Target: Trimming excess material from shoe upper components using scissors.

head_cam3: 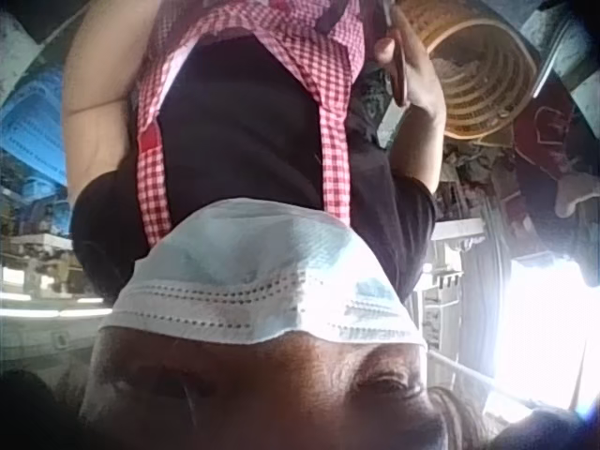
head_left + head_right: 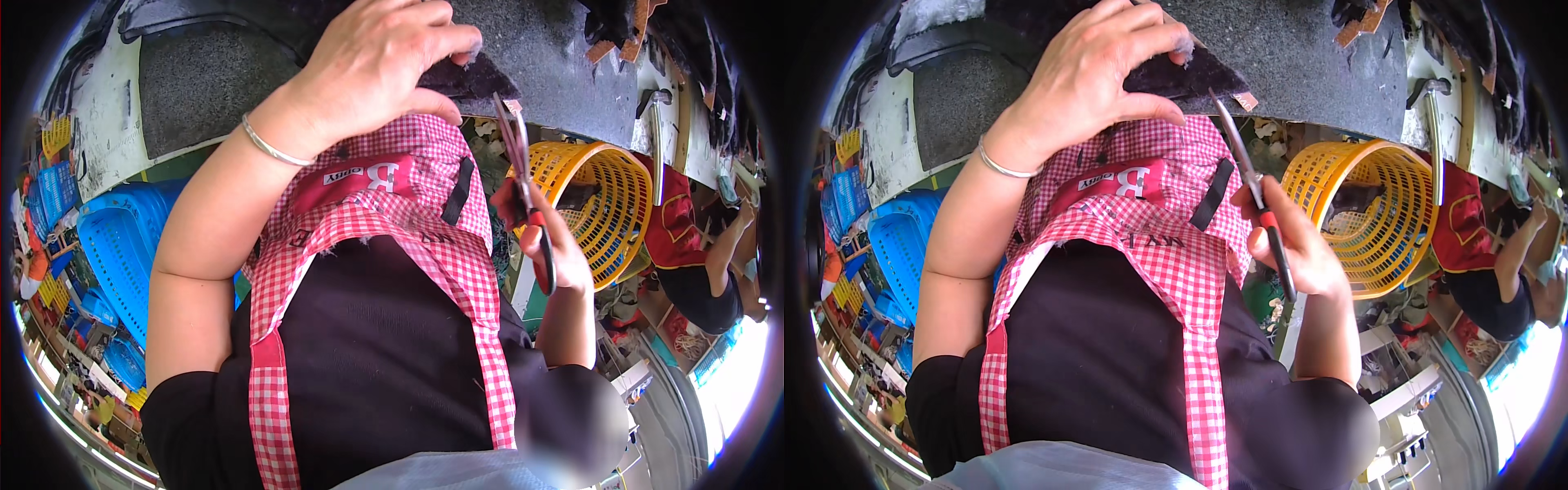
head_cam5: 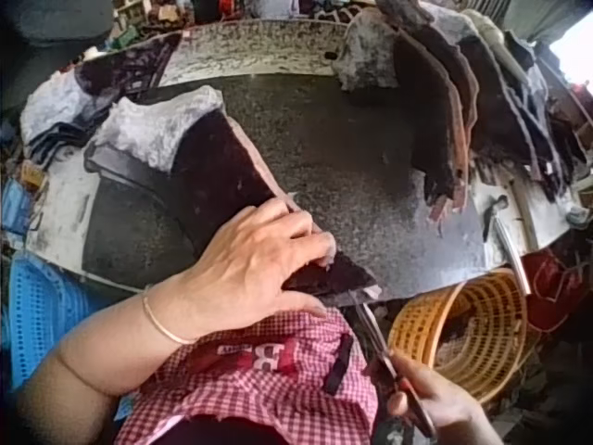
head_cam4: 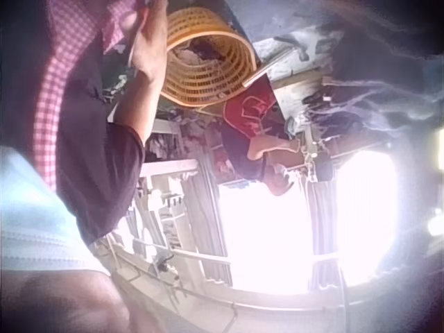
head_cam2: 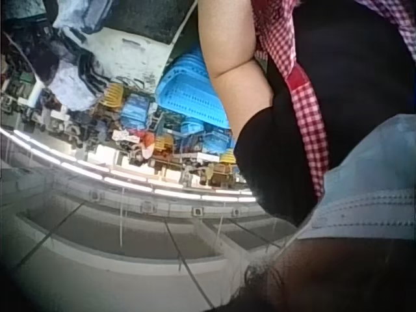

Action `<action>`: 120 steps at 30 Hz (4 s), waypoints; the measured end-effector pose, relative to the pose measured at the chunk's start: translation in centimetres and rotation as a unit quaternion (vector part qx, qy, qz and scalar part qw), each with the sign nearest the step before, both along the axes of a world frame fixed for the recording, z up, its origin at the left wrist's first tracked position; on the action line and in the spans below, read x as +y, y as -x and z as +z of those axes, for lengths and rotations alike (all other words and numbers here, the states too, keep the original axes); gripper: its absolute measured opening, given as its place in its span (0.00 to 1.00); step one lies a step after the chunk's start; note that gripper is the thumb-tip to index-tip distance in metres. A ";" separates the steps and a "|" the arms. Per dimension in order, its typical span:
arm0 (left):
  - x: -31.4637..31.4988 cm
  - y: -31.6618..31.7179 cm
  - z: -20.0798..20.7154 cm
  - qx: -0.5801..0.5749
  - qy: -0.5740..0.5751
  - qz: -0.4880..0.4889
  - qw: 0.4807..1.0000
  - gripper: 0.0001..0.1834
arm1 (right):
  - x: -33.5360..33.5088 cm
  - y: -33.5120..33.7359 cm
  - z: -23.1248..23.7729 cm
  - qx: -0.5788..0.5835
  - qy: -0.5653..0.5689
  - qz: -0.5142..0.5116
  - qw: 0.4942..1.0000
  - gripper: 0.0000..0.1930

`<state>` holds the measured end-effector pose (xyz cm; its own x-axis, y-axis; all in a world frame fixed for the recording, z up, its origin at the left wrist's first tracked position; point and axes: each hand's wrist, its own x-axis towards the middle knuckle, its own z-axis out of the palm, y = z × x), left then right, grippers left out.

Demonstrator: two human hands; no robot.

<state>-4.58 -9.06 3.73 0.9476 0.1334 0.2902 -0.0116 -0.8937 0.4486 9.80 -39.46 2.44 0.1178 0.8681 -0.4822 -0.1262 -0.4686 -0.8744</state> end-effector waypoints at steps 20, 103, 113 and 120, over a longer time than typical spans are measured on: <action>0.7 -1.1 0.8 0.004 0.043 0.004 0.999 0.15 | 1.2 1.7 0.0 0.083 0.030 -0.045 0.995 0.39; 0.4 -1.1 -4.2 -0.102 0.122 -0.067 0.985 0.12 | 12.5 -7.5 3.8 -0.649 -0.168 0.256 0.697 0.28; 0.4 -1.1 -4.4 -0.100 0.130 -0.070 0.984 0.14 | 12.0 -6.1 3.0 -0.664 -0.169 0.245 0.686 0.33; 1.3 -1.0 -4.1 -0.119 0.129 -0.077 0.981 0.13 | 14.6 -3.7 2.5 -0.695 -0.231 0.216 0.646 0.38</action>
<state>-3.53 -7.79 -0.42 0.8714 0.0918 0.4820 -0.2700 -0.7304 0.6274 13.52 -24.85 4.99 -0.1426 0.9783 0.1505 0.9862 0.1533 -0.0622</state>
